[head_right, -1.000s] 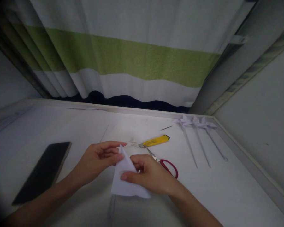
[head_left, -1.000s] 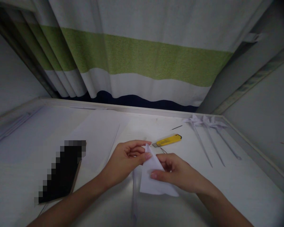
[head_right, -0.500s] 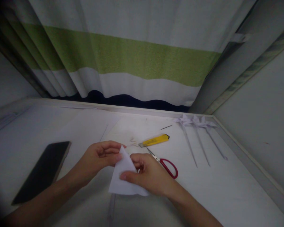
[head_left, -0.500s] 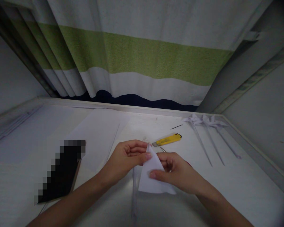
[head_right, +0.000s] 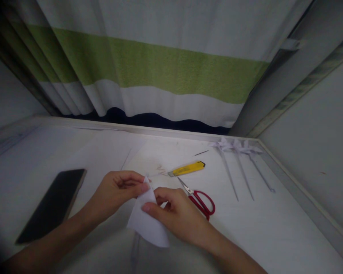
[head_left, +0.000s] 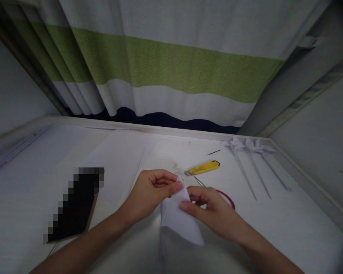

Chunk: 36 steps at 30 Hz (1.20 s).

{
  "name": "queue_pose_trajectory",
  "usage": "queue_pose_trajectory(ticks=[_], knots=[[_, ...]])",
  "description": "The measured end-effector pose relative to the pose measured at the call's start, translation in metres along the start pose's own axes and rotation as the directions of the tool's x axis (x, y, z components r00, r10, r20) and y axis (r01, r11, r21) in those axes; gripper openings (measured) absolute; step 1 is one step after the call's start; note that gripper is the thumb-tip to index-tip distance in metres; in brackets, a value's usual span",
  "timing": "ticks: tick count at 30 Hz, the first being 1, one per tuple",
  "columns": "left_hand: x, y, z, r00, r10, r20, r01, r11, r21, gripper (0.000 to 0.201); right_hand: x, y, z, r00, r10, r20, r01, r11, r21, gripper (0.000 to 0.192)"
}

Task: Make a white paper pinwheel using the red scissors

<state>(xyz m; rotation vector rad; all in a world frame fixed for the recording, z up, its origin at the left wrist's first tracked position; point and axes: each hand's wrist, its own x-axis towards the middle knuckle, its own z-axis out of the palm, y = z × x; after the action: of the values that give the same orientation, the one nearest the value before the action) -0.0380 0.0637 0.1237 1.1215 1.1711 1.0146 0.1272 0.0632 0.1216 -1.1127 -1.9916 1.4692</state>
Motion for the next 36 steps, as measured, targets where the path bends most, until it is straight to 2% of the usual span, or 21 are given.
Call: queue_pose_trajectory(ticks=[8,13,16,19,21,23,25,30,36], knots=[[0.000,0.000,0.000,0.999,-0.023,0.026,0.024,0.999,-0.022,0.012,0.001,0.005,0.002,0.993,0.112,0.047,-0.120,0.968,0.221,0.019],[-0.001,0.000,0.000,0.998,-0.027,0.048,0.028,0.999,-0.027,0.012,0.001,0.006,0.002,0.990,0.128,0.060,-0.139,0.962,0.237,0.019],[0.000,0.000,0.000,0.998,-0.023,0.060,0.025,0.999,-0.023,0.013,0.001,0.004,0.000,0.992,0.117,0.057,-0.125,0.976,0.177,0.019],[-0.001,0.000,0.000,0.998,-0.020,0.064,0.021,1.000,-0.007,0.012,0.000,0.000,-0.005,0.997,0.072,0.008,-0.073,0.995,0.066,0.020],[-0.002,0.000,0.001,0.996,-0.022,0.084,0.021,1.000,0.004,0.009,-0.002,-0.003,-0.009,0.995,0.038,-0.095,-0.034,0.999,0.038,0.020],[-0.005,0.001,0.003,0.992,-0.029,0.119,0.026,0.999,0.024,0.007,-0.004,-0.005,-0.011,0.974,0.004,-0.228,0.004,0.999,0.032,0.017],[-0.008,0.003,0.004,0.987,-0.039,0.154,0.032,0.998,0.052,0.008,-0.006,-0.007,-0.011,0.950,-0.036,-0.309,0.037,0.999,-0.004,0.015],[-0.016,0.005,0.006,0.990,0.011,0.138,-0.030,0.991,0.132,0.021,-0.007,-0.011,-0.007,0.945,-0.114,-0.307,0.104,0.993,-0.049,0.007],[-0.022,0.006,0.007,0.989,0.076,0.125,-0.114,0.937,0.332,0.029,-0.007,-0.011,-0.005,0.961,-0.057,-0.270,0.070,0.997,0.038,0.004]])
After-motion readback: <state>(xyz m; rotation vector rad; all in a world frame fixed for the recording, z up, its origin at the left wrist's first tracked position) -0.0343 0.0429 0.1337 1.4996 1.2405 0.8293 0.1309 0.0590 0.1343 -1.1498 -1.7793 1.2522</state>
